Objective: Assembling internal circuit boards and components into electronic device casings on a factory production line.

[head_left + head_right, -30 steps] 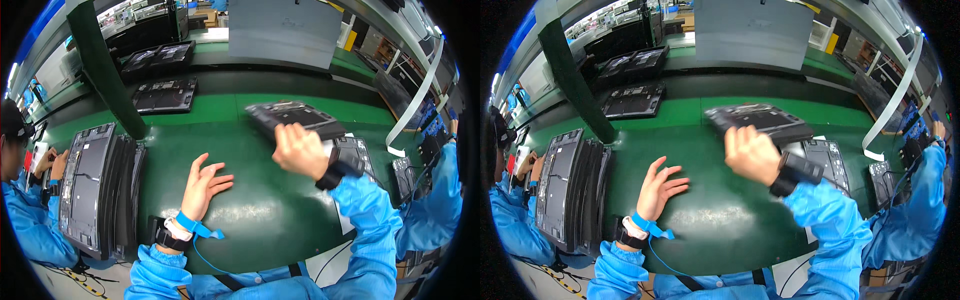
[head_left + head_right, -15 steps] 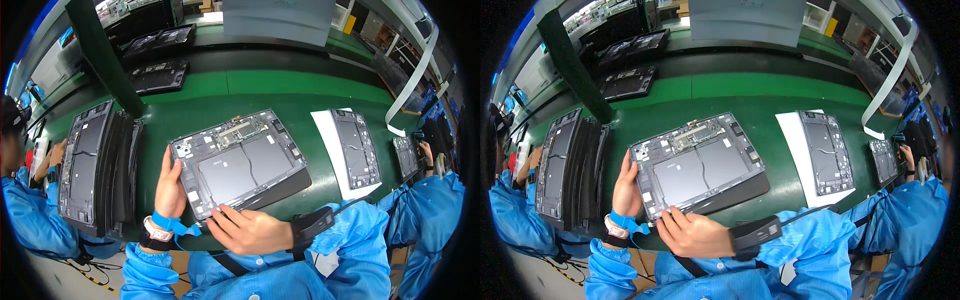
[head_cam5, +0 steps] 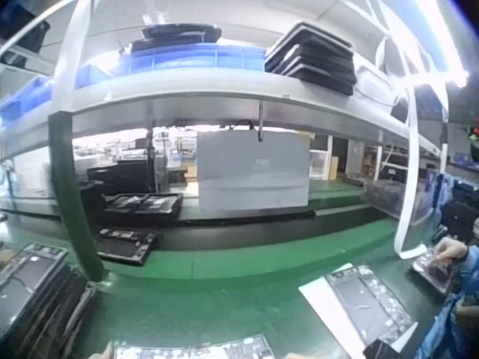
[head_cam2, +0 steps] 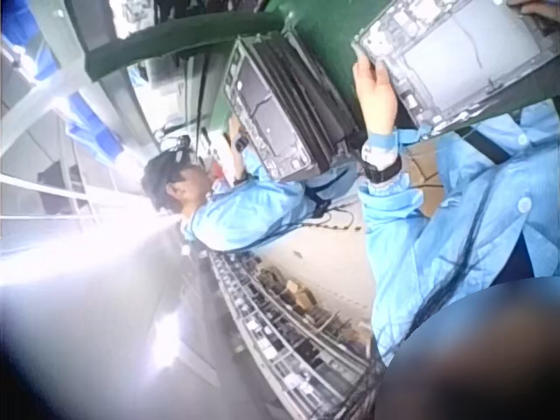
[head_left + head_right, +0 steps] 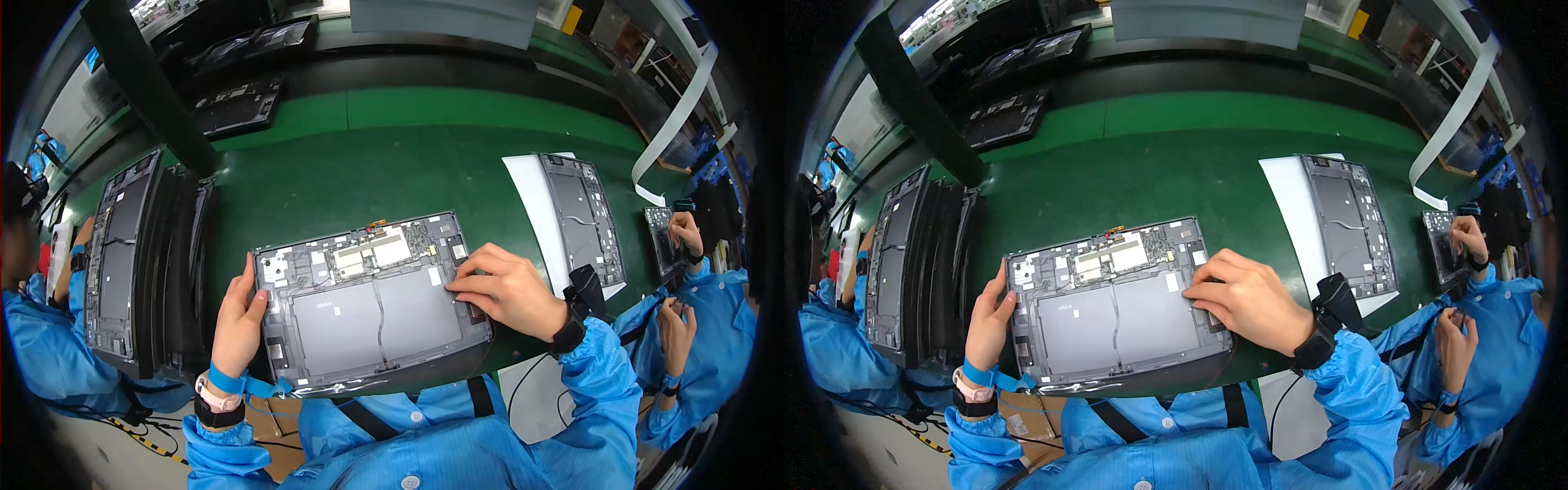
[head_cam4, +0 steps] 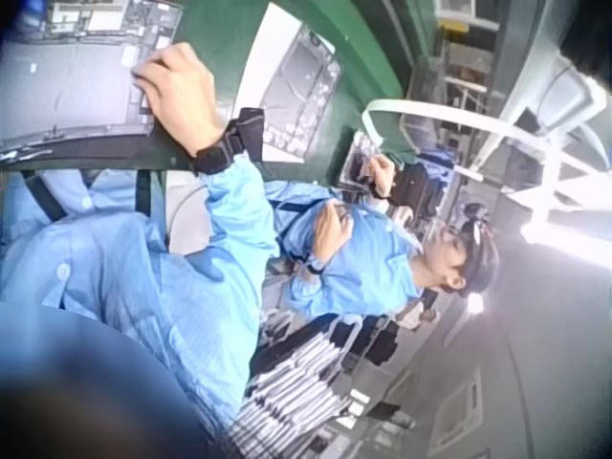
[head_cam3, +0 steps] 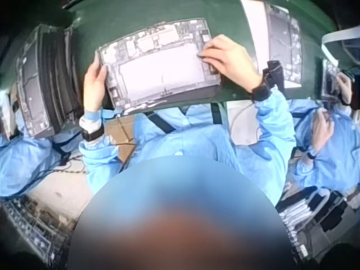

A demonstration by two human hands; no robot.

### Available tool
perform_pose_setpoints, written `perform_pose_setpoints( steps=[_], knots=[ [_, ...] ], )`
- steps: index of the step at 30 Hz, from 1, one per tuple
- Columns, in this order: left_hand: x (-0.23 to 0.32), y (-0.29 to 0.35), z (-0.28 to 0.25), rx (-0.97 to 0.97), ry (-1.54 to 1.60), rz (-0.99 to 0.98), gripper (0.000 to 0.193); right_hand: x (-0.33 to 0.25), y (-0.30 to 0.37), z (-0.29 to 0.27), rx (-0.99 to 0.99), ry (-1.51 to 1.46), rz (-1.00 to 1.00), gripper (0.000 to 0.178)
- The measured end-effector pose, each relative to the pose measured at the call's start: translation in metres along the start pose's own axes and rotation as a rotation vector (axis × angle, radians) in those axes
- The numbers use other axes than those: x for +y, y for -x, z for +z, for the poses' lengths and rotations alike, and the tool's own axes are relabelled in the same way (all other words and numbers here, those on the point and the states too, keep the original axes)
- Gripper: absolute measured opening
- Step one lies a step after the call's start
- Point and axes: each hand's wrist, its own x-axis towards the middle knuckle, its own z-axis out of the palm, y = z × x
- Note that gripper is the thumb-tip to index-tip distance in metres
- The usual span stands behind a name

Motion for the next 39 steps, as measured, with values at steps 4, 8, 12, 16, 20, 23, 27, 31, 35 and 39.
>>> perform_pose_setpoints(
  steps=[4,8,12,16,20,23,27,31,35,39],
  knots=[
    [0.023,0.003,0.001,0.041,-0.618,0.117,0.044,0.003,0.000,-0.001,-0.048,-0.030,-0.091,0.015],
    [0.069,-0.002,0.013,0.136,-0.641,0.313,0.028,0.009,-0.001,0.004,-0.059,-0.056,-0.099,0.015],
    [0.091,-0.025,0.044,-0.091,-0.486,0.506,0.022,0.005,-0.013,0.009,0.150,-0.247,0.088,0.008],
    [0.079,-0.046,0.086,-0.206,-0.422,0.582,0.029,0.003,-0.028,0.017,0.255,-0.499,0.348,0.010],
    [0.081,-0.052,0.093,-0.255,-0.469,0.566,0.037,0.008,-0.032,0.014,0.187,-0.654,0.491,0.014],
    [0.083,-0.056,0.091,-0.273,-0.485,0.554,0.043,0.009,-0.030,0.016,0.192,-0.812,0.582,0.014],
    [0.081,-0.062,0.083,-0.351,-0.453,0.473,0.046,0.005,-0.030,0.018,0.174,-0.786,0.602,0.014],
    [0.082,-0.062,0.081,-0.349,-0.466,0.488,0.045,0.005,-0.029,0.021,0.184,-0.743,0.576,0.012],
    [0.081,-0.060,0.078,-0.374,-0.449,0.470,0.046,0.003,-0.029,0.021,0.199,-0.780,0.525,0.011],
    [0.081,-0.059,0.077,-0.384,-0.395,0.462,0.047,0.002,-0.027,0.015,0.157,-0.805,0.512,0.012]
  ],
)
